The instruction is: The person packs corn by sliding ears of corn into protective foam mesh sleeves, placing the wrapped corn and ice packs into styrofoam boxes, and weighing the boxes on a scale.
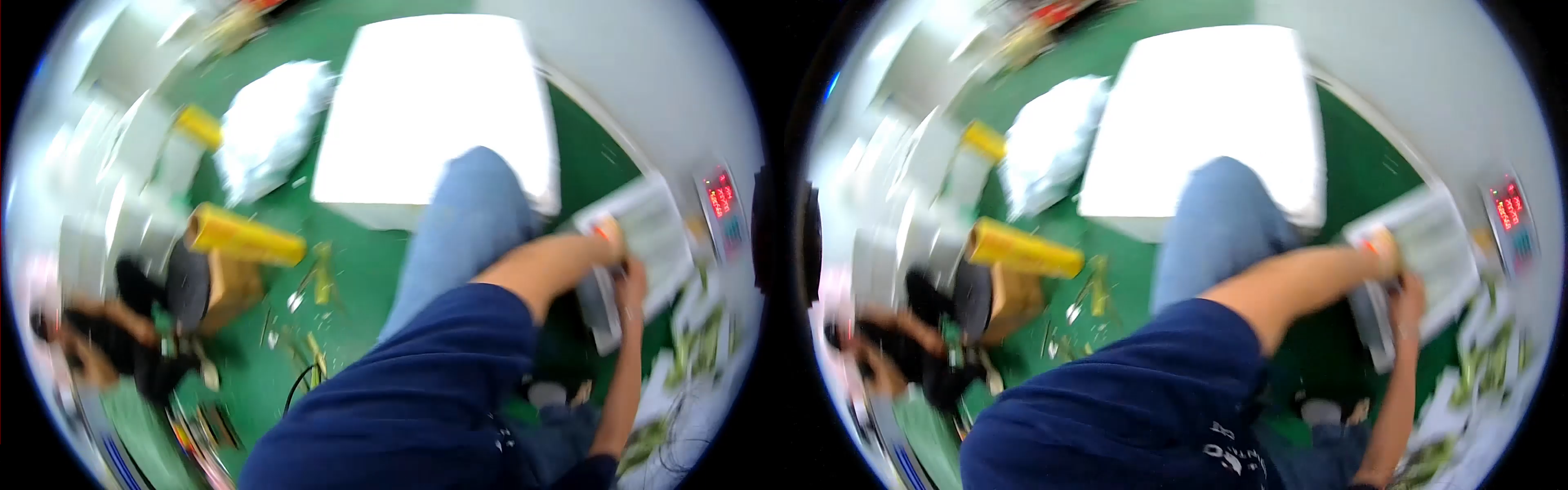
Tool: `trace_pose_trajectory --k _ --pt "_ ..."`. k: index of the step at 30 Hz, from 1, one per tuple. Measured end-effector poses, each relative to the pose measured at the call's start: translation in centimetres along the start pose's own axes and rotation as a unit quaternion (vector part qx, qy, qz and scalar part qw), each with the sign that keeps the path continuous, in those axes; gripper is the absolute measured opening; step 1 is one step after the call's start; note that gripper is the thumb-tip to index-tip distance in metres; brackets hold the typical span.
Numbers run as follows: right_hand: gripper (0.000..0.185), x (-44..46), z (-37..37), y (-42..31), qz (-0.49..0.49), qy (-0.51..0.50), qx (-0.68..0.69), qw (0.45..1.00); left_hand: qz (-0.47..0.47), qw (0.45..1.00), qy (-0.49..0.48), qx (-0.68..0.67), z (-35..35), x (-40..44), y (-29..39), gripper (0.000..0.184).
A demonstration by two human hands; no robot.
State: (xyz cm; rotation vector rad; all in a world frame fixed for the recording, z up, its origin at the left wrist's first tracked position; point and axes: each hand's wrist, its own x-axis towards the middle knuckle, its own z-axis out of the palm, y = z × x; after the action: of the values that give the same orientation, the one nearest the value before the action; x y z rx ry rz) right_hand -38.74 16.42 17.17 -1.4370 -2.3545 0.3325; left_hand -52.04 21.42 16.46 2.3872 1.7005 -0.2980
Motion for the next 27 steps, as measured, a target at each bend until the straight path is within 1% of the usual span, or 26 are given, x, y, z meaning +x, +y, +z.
trace_pose_trajectory --k 1,2,3,4,5,6,7,8,9,10,11,12,14,15,17,18,20,21,22,24,25,26,27 --pt "0.036 -0.3 0.6 1.3 0.02 0.002 0.0 1.0 0.06 0.997 0.002 -0.038 0.1 0.0 -0.7 0.028" --pt "0.038 -1.0 0.2 0.4 0.024 0.007 -0.03 0.999 0.083 0.995 0.014 -0.052 -0.5 -1.4 -0.8 0.029" --pt "0.039 -1.6 -0.9 -0.9 0.035 0.009 -0.014 0.999 0.096 0.994 0.023 -0.042 -1.4 -2.6 -0.8 0.028" --pt "0.037 -2.0 -0.8 -1.0 0.074 0.002 -0.022 0.997 0.092 0.995 0.042 0.004 -1.1 -2.2 -0.8 0.026" --pt "0.033 -2.5 0.6 0.0 0.083 0.005 -0.057 0.995 0.061 0.995 0.082 -0.011 -1.1 -2.0 -0.9 0.026" --pt "0.022 -2.8 -0.4 -1.5 0.047 0.066 -0.054 0.995 0.065 0.976 0.156 -0.135 -1.5 -2.2 -1.9 0.023" --pt "0.022 -2.8 -1.9 -2.9 0.085 0.002 -0.058 0.995 0.03 0.967 0.148 -0.207 -2.7 -2.6 -2.1 0.023" --pt "0.022 -2.8 -3.1 -3.2 0.116 -0.062 -0.055 0.99 -0.027 0.944 0.187 -0.271 -3.7 -2.4 -2.1 0.023" --pt "0.024 -4.2 -3.5 -3.4 0.111 -0.036 -0.038 0.992 -0.098 0.923 0.193 -0.317 -4.5 -2.5 -2.5 0.026" --pt "0.025 -5.2 -3.6 -3.5 0.099 -0.011 -0.02 0.995 -0.1 0.892 0.202 -0.391 -5.1 -2.0 -3.7 0.027" --pt "0.028 -6.5 -3.6 -3.9 0.085 0.076 0.002 0.994 -0.114 0.85 0.258 -0.444 -5.3 -1.4 -4.5 0.025" --pt "0.028 -7.4 -4.1 -4.1 0.092 0.078 -0.001 0.993 -0.124 0.8 0.211 -0.547 -4.9 0.4 -6.1 0.024" --pt "0.028 -8.8 -5.9 -5.0 0.118 0.118 0.062 0.984 -0.199 0.777 0.212 -0.558 -6.5 0.3 -5.8 0.026" --pt "0.027 -9.3 -6.6 -5.3 0.15 0.121 0.086 0.977 -0.198 0.778 0.21 -0.558 -5.9 0.9 -5.7 0.026" --pt "0.029 -9.7 -7.6 -5.6 0.169 0.13 0.079 0.974 -0.079 0.801 0.324 -0.497 -4.6 3.1 -4.9 0.028" --pt "0.031 -9.7 -7.8 -5.6 0.186 0.139 0.074 0.97 -0.068 0.831 0.292 -0.469 -5.2 3.2 -3.8 0.032" --pt "0.035 -9.0 -7.7 -5.5 0.184 0.159 0.058 0.968 -0.06 0.883 0.277 -0.375 -7.9 2.1 -1.0 0.04" --pt "0.038 -8.2 -7.5 -5.4 0.179 0.178 0.048 0.966 -0.024 0.895 0.286 -0.341 -7.4 3.8 -0.5 0.041" --pt "0.038 -7.3 -7.1 -5.4 0.18 0.186 0.044 0.965 -0.014 0.908 0.25 -0.335 -8.1 4.5 0.1 0.042" --pt "0.048 -5.2 -6.3 -5.4 0.175 0.21 -0.015 0.962 0.037 0.922 0.244 -0.297 -8.8 5.6 1.6 0.044" --pt "0.063 -4.0 -5.9 -5.3 0.192 0.189 -0.017 0.963 0.076 0.93 0.242 -0.267 -9.0 6.6 2.1 0.044" --pt "0.063 -2.9 -5.2 -4.7 0.197 0.198 -0.023 0.96 0.088 0.928 0.245 -0.267 -8.9 7.4 2.7 0.044" --pt "0.07 -1.9 -4.3 -3.9 0.225 0.184 -0.043 0.956 0.117 0.939 0.24 -0.217 -8.8 8.1 3.3 0.045"
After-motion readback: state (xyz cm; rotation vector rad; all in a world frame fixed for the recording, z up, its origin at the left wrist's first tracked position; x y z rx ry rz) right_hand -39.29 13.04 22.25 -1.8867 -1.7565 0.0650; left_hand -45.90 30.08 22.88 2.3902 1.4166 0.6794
